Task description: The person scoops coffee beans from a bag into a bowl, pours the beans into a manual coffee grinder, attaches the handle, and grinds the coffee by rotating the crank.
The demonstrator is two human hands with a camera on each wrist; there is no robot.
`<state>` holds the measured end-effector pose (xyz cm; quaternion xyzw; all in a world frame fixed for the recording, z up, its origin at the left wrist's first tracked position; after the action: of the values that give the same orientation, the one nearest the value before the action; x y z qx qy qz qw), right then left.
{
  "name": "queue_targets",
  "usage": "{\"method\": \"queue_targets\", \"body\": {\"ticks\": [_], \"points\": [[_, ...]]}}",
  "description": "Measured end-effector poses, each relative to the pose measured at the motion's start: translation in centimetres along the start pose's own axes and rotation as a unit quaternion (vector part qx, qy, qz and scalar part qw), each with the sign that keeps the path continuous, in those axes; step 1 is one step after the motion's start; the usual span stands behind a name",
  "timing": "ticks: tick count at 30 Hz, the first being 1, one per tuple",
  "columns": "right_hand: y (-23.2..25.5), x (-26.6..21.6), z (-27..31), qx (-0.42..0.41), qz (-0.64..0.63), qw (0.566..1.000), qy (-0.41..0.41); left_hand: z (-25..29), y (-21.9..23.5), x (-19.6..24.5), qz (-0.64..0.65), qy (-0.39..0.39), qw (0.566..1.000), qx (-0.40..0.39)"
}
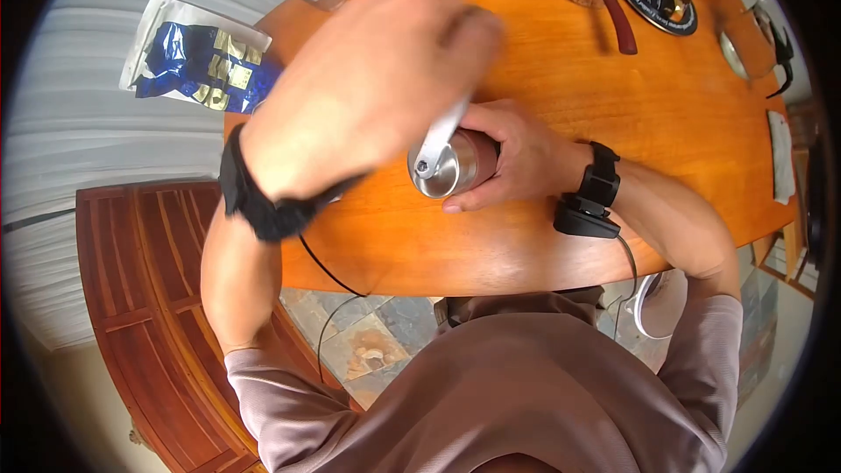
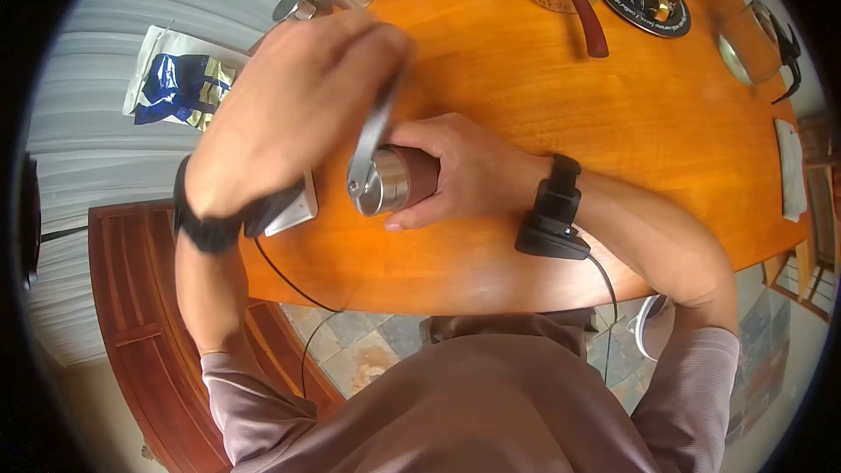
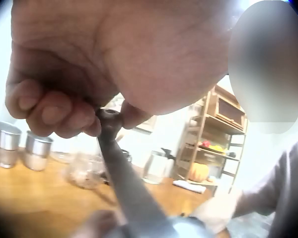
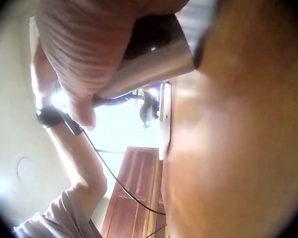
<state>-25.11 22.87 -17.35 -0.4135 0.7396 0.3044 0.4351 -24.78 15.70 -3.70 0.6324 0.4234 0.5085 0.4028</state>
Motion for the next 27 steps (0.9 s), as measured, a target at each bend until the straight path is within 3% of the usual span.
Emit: {"method": "queue_targets", "body": {"ticks": [2,3,5,6,9,11,13,14,16,20,22,24,26,27], "points": [[0.0,-0.1,0.3,-0.018,-0.024,0.998,-0.047,0.8,-0.8,3.5,0.043,-0.001,0.997,-0.062],[0.3,-0.1,0.4,0.010,-0.033,0.999,-0.013,1.8,-1.4,4.1,0.044,0.001,0.997,-0.067],[1.2,-0.2,0.4,0.067,-0.048,0.995,0.058,4.0,-2.1,6.8,0.018,-0.122,0.991,-0.046],[1.4,-0.1,0.2,0.072,-0.050,0.994,0.058,5.2,-2.0,7.2,0.017,-0.124,0.991,-0.050],[1.4,1.4,-0.1,0.061,-0.065,0.994,-0.060,9.3,-1.7,6.1,-0.011,-0.047,0.987,-0.153],[1.0,1.5,-0.1,0.062,-0.126,0.988,-0.071,11.0,-1.0,4.0,-0.023,-0.010,0.981,-0.194],[0.8,1.7,0.0,0.061,-0.209,0.972,-0.093,12.8,-0.6,0.3,-0.068,0.132,0.947,-0.286],[0.9,1.6,0.0,0.063,-0.211,0.971,-0.092,12.6,-0.3,-0.5,-0.070,0.131,0.946,-0.288],[0.9,1.6,0.0,0.063,-0.209,0.969,-0.114,11.6,0.4,-4.0,-0.067,0.263,0.925,-0.264],[0.9,1.7,-0.2,0.041,-0.190,0.974,-0.117,7.7,0.2,-9.7,-0.060,0.286,0.938,-0.189],[0.8,1.7,-0.1,0.031,-0.167,0.979,-0.113,4.1,-0.1,-10.3,-0.065,0.256,0.947,-0.184],[1.1,0.9,-0.2,0.028,-0.130,0.988,-0.084,0.3,-0.8,-10.0,-0.042,0.129,0.984,-0.112],[1.2,0.4,-0.3,0.023,-0.093,0.994,-0.057,-2.5,-0.8,-6.8,-0.065,0.067,0.993,-0.072],[1.0,0.4,-0.2,0.017,-0.130,0.990,-0.058,-3.4,-0.8,-3.9,-0.050,-0.005,0.997,-0.058]]}}
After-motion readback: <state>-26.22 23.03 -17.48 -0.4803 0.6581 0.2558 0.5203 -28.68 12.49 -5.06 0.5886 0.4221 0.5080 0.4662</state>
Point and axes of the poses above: each hand's wrist, its own z-axis away from the middle knuckle, its own y-axis out of the back of the hand, x = y × z, the point moved 7 cm from there along -z, towards the middle knuckle, and after that the axes turned 10 degrees about x, right-handed, at the moved point
